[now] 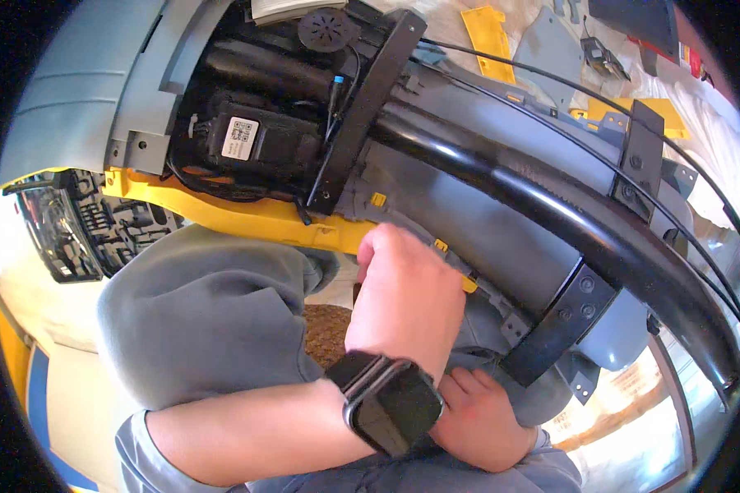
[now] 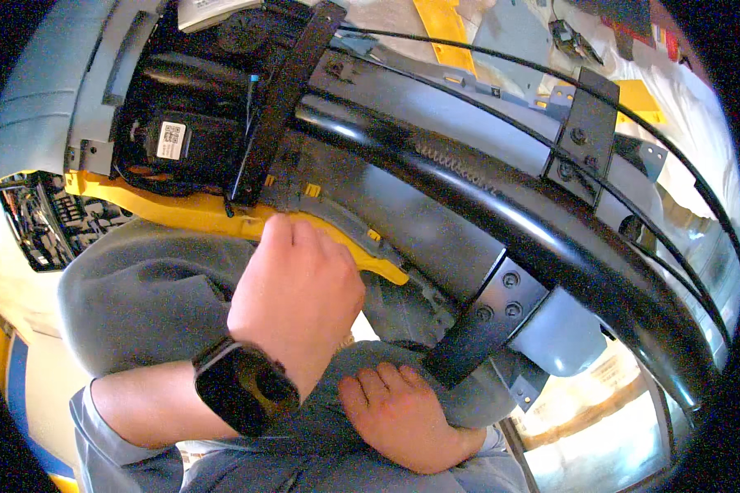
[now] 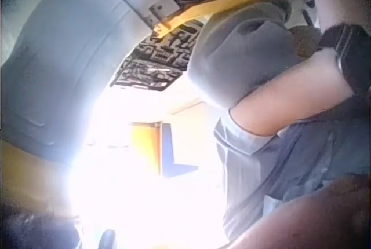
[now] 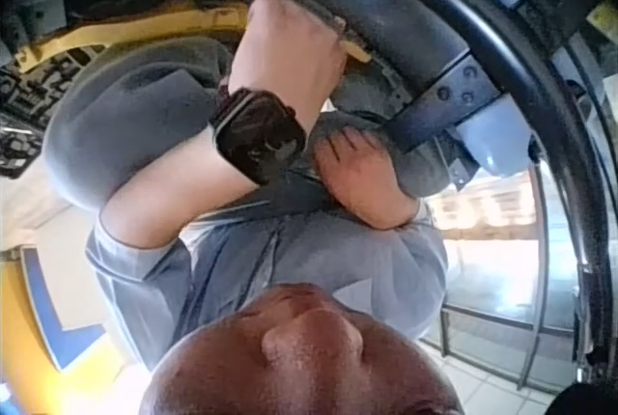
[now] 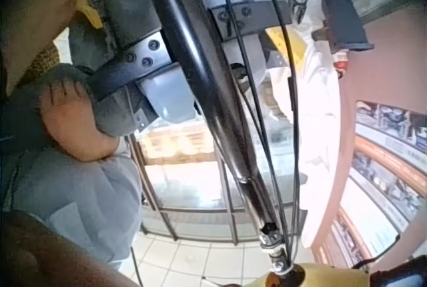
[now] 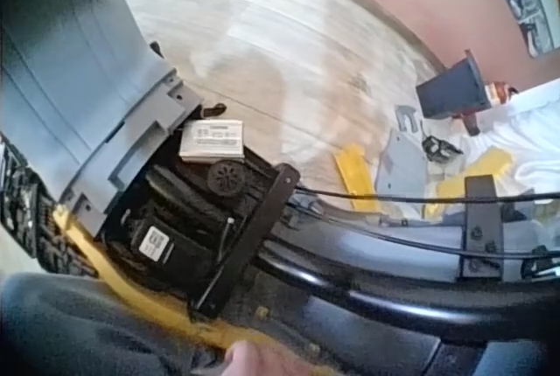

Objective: Repairing the plastic body panels of a yellow electric scooter using an electric drill.

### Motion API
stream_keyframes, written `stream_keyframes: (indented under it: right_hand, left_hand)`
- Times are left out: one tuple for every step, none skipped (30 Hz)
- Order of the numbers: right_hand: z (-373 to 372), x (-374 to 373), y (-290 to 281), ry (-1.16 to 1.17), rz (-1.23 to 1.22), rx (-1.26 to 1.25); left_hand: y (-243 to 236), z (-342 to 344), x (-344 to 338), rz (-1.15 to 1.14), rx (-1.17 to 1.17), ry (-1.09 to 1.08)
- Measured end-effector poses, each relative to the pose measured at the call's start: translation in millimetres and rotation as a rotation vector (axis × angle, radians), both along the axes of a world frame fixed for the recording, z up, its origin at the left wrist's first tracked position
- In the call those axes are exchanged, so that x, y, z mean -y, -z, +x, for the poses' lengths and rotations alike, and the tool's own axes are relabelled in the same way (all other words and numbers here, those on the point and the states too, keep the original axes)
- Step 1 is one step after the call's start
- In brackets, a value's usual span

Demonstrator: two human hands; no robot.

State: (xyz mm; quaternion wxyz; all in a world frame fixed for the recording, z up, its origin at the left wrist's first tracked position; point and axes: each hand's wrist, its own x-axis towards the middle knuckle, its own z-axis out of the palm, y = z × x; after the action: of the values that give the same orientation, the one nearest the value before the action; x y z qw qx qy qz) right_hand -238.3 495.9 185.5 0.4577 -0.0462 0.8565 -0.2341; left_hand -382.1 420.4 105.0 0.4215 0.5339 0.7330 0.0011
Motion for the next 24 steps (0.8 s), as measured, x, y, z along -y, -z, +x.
stream_keyframes:
  right_hand:
    - [0.6,-4.8,3.5,-0.004,0.034,0.019]
    - [2.4,-10.3,6.2,-0.003,0.068,0.032]
    - [2.6,-11.2,6.0,0.009,0.071,0.041]
    - [1.8,-8.6,7.9,0.018,0.056,0.045]
    - [1.0,-7.7,9.9,0.018,0.044,0.035]
    - [-2.0,0.4,14.9,0.028,-0.014,0.053]
    - [-1.6,-3.7,15.7,0.048,-0.003,0.102]
    - [-2.0,-7.4,16.3,0.051,0.016,0.111]
    - [-2.7,-9.0,17.5,0.056,0.01,0.128]
    - [-2.9,-10.6,18.8,0.06,0.006,0.146]
    - [-2.1,-11.7,20.2,0.063,0.005,0.147]
    - [-1.7,-12.4,19.6,0.063,0.001,0.155]
    - [-1.6,-13.1,18.4,0.062,0.0,0.163]
    - [-2.6,-11.7,19.9,0.062,-0.005,0.153]
    - [-3.8,-9.2,21.4,0.069,-0.041,0.162]
    - [-5.9,-7.2,23.4,0.077,-0.077,0.171]
    - [-12.8,-7.1,21.0,-0.017,-0.047,0.247]
    - [-12.0,-6.3,21.8,-0.017,-0.033,0.24]
    - [-9.7,-4.8,21.1,0.062,-0.045,0.168]
    - [-8.8,-2.8,20.4,0.144,-0.063,0.098]
    - [-10.7,-2.4,20.4,0.272,-0.083,0.185]
    - [-12.3,-5.3,20.9,0.275,-0.075,0.179]
    - [-17.3,-8.5,20.0,0.225,-0.12,0.197]
    - [-22.2,-11.0,19.8,0.174,-0.166,0.218]
  left_hand:
    - [6.1,7.5,-4.4,0.033,0.013,0.0]
    - [11.2,17.6,-9.4,0.023,0.029,0.008]
    - [8.7,23.1,-7.8,-0.017,0.026,0.019]
    - [5.0,25.5,-0.8,-0.03,0.015,0.018]
    - [1.1,27.4,5.1,-0.08,0.099,0.03]
    - [-4.5,27.0,21.6,-0.169,0.171,0.029]
    - [-2.0,33.9,18.0,-0.15,0.179,0.034]
    - [1.6,41.6,13.0,-0.169,0.203,0.077]
    - [1.9,40.9,10.6,-0.21,0.218,0.117]
    - [2.0,40.0,9.9,-0.213,0.218,0.12]
    - [2.6,39.0,9.7,-0.191,0.257,0.134]
    - [3.2,36.1,8.2,-0.156,0.297,0.148]
    - [4.8,34.5,7.9,-0.101,0.278,0.123]
    - [5.0,31.0,10.1,-0.105,0.268,0.121]
    - [4.1,27.5,12.2,-0.11,0.22,0.082]
    - [3.3,23.7,14.2,-0.113,0.172,0.044]
    - [5.0,20.6,14.5,-0.099,0.201,0.05]
    - [5.8,19.9,15.6,-0.086,0.194,0.05]
    - [6.1,19.9,16.9,-0.054,0.166,0.034]
    - [6.8,17.0,15.7,-0.027,0.141,0.021]
    - [4.6,9.4,12.4,0.01,0.133,0.045]
    - [6.2,7.4,10.9,0.018,0.127,0.049]
    - [7.0,6.8,11.7,0.034,0.139,0.032]
    - [7.9,5.5,12.4,0.049,0.154,0.015]
